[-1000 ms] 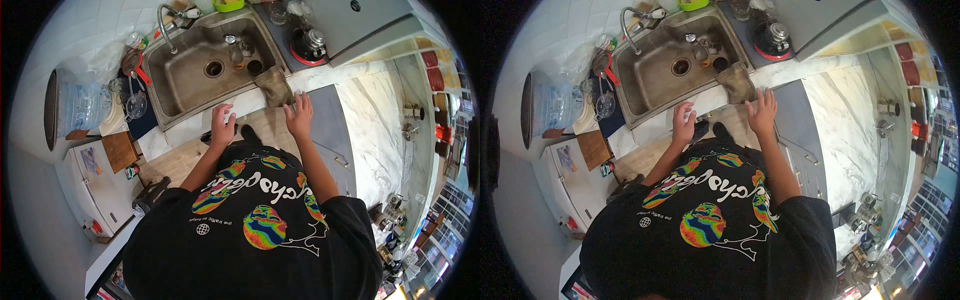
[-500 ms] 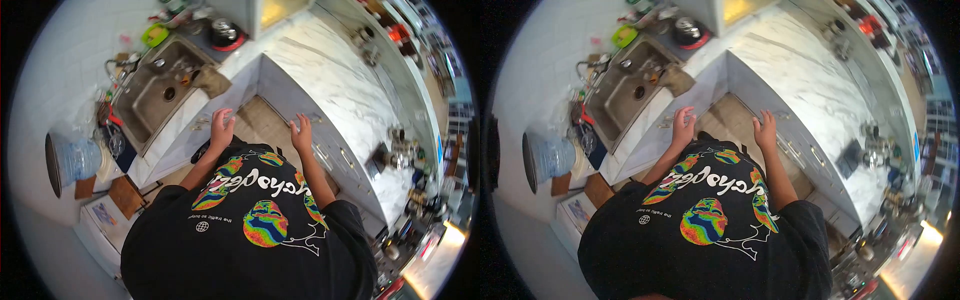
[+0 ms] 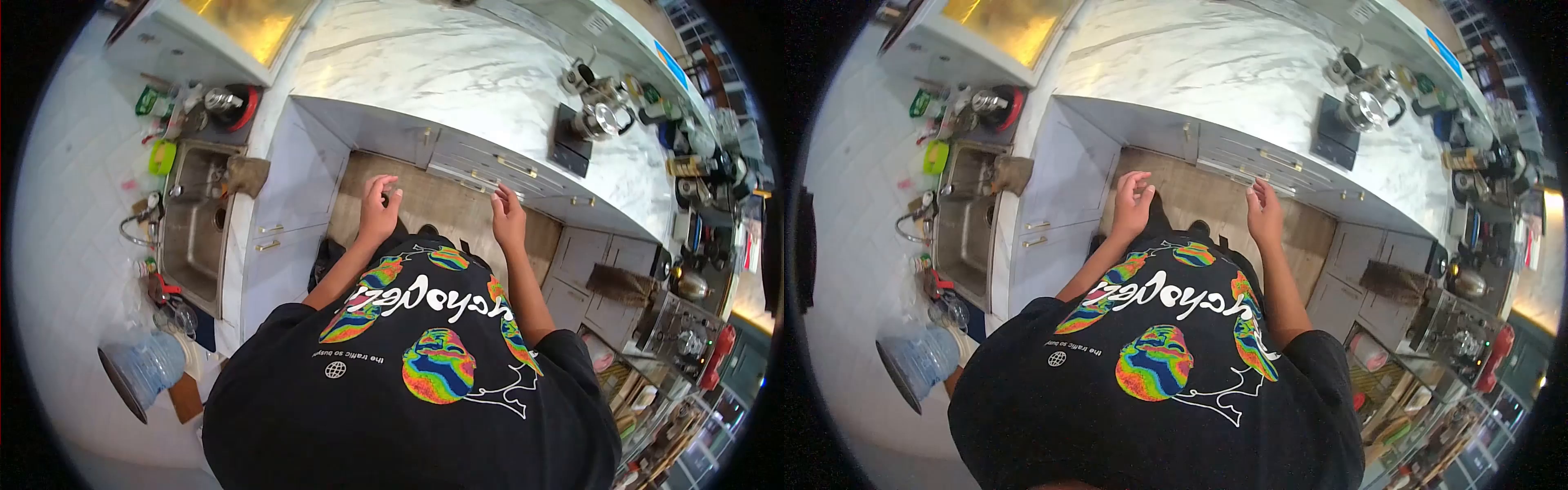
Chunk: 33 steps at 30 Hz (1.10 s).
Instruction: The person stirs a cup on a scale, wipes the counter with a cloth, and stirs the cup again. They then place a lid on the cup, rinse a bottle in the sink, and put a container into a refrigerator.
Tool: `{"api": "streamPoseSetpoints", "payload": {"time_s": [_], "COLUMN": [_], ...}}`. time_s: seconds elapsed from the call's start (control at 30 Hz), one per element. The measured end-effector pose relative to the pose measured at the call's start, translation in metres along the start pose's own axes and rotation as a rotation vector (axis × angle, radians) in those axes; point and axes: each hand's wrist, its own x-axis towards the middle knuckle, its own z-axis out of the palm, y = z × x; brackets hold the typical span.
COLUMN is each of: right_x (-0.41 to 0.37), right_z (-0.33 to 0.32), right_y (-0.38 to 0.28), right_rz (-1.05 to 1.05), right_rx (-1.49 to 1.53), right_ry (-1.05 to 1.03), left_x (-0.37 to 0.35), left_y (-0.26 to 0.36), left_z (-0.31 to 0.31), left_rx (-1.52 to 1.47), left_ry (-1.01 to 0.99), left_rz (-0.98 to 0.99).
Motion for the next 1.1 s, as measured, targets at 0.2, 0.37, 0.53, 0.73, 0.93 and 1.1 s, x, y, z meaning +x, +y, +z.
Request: {"api": "streamPoseSetpoints", "payload": {"time_s": [0.2,0.37,0.53,0.73,0.93,1.1], "right_x": [0.013,0.035,0.07,0.122,0.182,0.203], "right_z": [-0.045,-0.083,-0.133,-0.179,-0.208,-0.217], "right_y": [0.006,-0.024,-0.058,-0.107,-0.103,-0.098], "right_rz": [-0.018,-0.031,-0.189,-0.361,-0.424,-0.32], "right_rx": [0.123,0.217,-0.068,-0.318,-0.658,-0.825], "right_ry": [0.236,0.389,0.546,0.645,0.53,0.367], "left_x": [0.02,0.055,0.104,0.165,0.203,0.207], "left_y": [0.017,0.031,0.059,0.101,0.109,0.13], "left_z": [0.026,0.063,0.118,0.151,0.184,0.207], "left_rx": [0.083,0.095,0.032,0.003,0.032,0.017], "left_ry": [-0.155,-0.288,-0.42,-0.46,-0.538,-0.537], "left_rz": [0.018,0.068,0.119,0.211,0.241,0.254]}}
